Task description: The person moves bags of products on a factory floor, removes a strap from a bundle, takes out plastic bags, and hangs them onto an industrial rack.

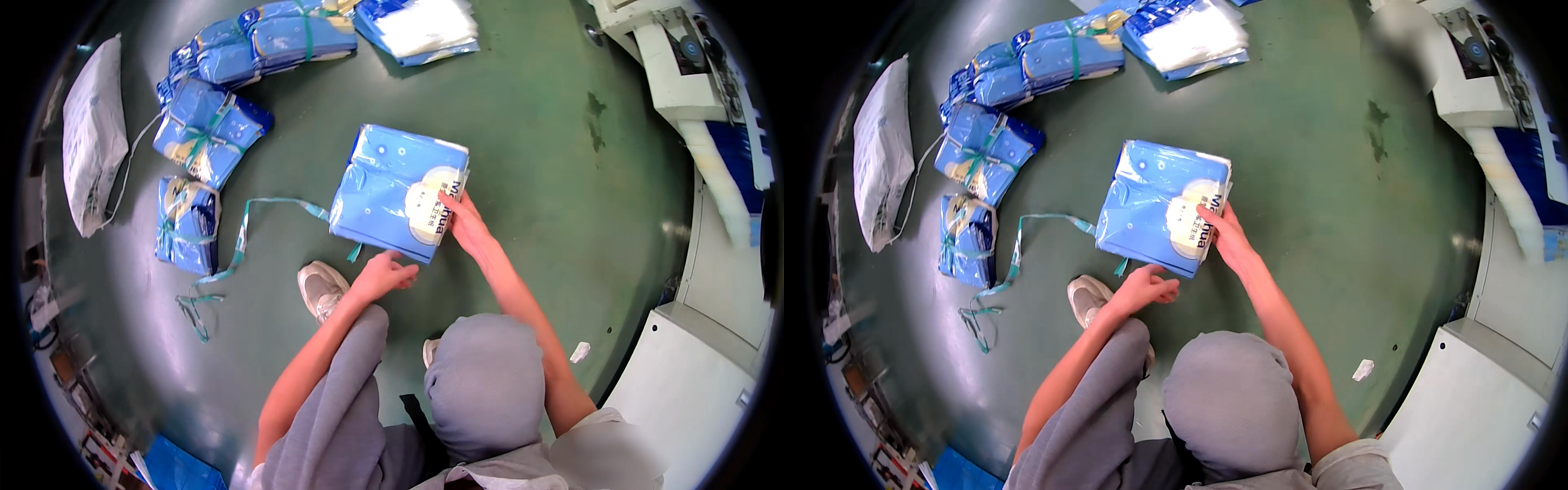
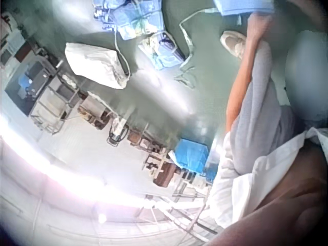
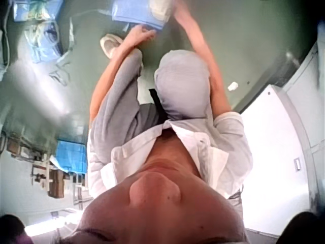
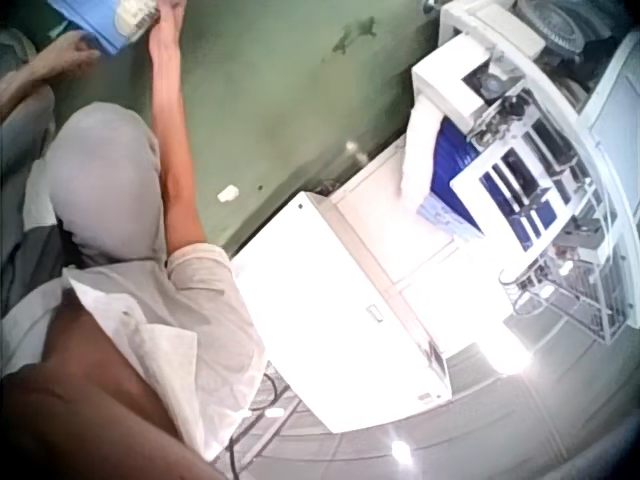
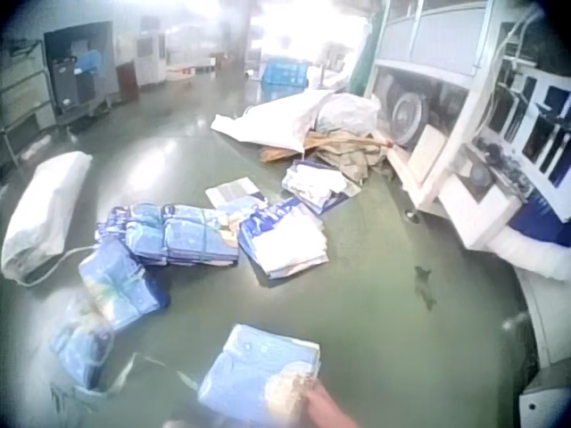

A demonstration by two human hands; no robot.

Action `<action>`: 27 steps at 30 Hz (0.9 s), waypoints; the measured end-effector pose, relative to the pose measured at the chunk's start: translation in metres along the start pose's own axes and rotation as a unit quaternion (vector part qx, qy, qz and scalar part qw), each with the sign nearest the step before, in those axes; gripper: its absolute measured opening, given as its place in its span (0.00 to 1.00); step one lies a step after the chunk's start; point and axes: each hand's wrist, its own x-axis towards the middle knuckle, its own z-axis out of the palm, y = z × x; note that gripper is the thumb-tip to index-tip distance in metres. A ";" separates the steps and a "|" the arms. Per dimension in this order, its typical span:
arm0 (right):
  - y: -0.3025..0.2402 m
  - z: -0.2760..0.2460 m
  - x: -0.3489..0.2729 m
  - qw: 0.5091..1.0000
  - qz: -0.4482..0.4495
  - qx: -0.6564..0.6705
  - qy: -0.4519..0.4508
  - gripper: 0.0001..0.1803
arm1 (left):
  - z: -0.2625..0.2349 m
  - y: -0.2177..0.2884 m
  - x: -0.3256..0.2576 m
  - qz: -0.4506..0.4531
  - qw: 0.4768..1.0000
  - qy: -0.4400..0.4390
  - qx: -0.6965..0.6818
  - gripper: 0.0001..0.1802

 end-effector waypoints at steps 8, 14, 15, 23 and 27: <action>-0.011 0.029 -0.025 0.990 -0.092 -0.069 0.078 0.23 | 0.015 0.053 -0.020 0.284 0.826 0.265 0.408 0.39; -0.044 0.103 -0.060 0.985 -0.084 -0.114 -0.094 0.29 | -0.011 0.087 -0.068 0.249 0.839 0.347 0.337 0.50; -0.046 0.110 -0.056 0.981 -0.097 -0.104 -0.134 0.31 | -0.023 0.094 -0.069 0.236 0.841 0.384 0.300 0.46; -0.052 0.141 -0.031 0.958 -0.053 -0.188 -0.212 0.24 | -0.159 0.121 -0.073 0.227 0.912 0.307 0.147 0.31; -0.054 0.121 -0.024 0.967 -0.041 -0.189 -0.165 0.21 | -0.181 0.092 -0.064 0.197 0.938 0.283 -0.038 0.28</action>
